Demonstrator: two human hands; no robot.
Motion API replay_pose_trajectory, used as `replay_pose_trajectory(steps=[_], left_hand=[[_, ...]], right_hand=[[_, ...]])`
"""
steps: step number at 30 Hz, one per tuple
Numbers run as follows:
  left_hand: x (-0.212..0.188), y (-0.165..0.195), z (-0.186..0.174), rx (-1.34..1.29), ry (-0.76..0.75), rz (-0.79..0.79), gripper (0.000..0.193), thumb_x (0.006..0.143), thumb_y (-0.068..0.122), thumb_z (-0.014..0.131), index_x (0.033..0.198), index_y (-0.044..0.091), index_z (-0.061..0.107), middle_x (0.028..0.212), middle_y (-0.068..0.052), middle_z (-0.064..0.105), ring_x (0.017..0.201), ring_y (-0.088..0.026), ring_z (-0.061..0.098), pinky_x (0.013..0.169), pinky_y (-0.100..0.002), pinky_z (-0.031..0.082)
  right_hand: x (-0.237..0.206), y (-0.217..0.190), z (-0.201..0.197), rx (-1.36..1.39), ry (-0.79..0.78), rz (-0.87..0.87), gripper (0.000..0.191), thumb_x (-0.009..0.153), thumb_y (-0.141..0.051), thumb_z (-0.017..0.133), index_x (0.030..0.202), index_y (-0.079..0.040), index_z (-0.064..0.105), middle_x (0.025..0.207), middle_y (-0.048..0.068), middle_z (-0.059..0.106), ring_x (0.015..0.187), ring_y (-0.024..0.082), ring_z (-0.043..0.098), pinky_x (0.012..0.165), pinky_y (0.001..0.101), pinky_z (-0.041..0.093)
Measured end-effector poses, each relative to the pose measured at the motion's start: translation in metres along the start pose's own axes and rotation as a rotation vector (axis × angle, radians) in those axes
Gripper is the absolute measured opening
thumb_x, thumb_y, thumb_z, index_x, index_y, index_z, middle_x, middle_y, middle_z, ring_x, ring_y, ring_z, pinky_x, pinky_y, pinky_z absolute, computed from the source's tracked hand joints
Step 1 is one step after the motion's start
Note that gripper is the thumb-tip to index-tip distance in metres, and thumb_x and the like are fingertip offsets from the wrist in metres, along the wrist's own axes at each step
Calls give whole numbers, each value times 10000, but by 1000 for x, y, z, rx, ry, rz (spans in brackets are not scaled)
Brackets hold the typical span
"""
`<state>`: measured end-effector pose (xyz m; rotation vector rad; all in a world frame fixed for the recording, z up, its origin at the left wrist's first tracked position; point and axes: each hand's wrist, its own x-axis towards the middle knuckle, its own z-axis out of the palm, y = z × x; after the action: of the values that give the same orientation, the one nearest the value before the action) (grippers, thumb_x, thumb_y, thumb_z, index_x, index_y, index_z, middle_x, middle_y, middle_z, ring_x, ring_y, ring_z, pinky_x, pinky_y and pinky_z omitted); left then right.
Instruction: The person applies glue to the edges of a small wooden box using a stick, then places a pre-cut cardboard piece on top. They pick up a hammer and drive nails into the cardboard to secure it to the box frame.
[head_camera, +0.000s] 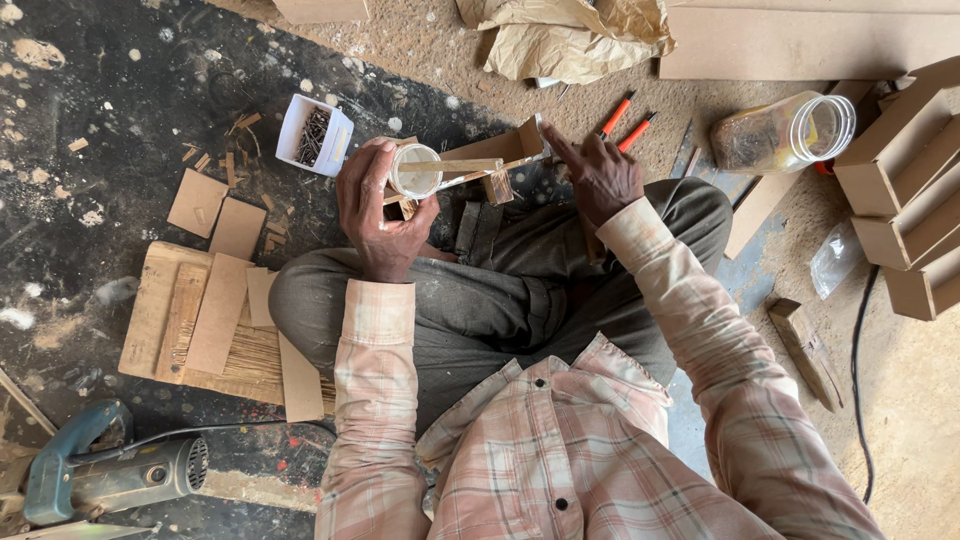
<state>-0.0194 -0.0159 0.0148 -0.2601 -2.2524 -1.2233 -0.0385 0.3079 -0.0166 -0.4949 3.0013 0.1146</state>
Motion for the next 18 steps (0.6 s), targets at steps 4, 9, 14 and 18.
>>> replay_pose_trajectory(steps=[4,9,14,18], left_hand=[[1,0,0,12,6,6,763,769,20,922,1433,88,552,1405,-120,588,1334,-307,582,1152,-460,515],[1,0,1,21,1,4,758,773,14,918,1435,85,555,1409,-126,589,1335,-309,583,1153,-460,517],[-1,-1,1,4,-6,1,767,773,28,929,1439,90,552,1414,-121,591,1342,-313,577,1160,-463,509],[-2,-3,1,17,-11,-8,771,767,28,923,1441,89,552,1417,-124,586,1344,-317,574,1163,-468,501]], right_hand=[[2,2,-3,64,60,-4,850,970,-167,711,1663,-396,276,969,69,607,764,198,642,562,359,527],[17,3,-6,29,-48,8,778,981,-148,667,1639,-419,352,925,84,607,667,190,631,489,359,500],[3,6,-3,40,90,-49,645,1007,-188,655,1575,-425,462,894,43,596,690,174,631,525,350,511],[-12,9,-4,68,128,-109,531,1039,-195,662,1513,-405,546,921,28,601,724,171,640,581,347,533]])
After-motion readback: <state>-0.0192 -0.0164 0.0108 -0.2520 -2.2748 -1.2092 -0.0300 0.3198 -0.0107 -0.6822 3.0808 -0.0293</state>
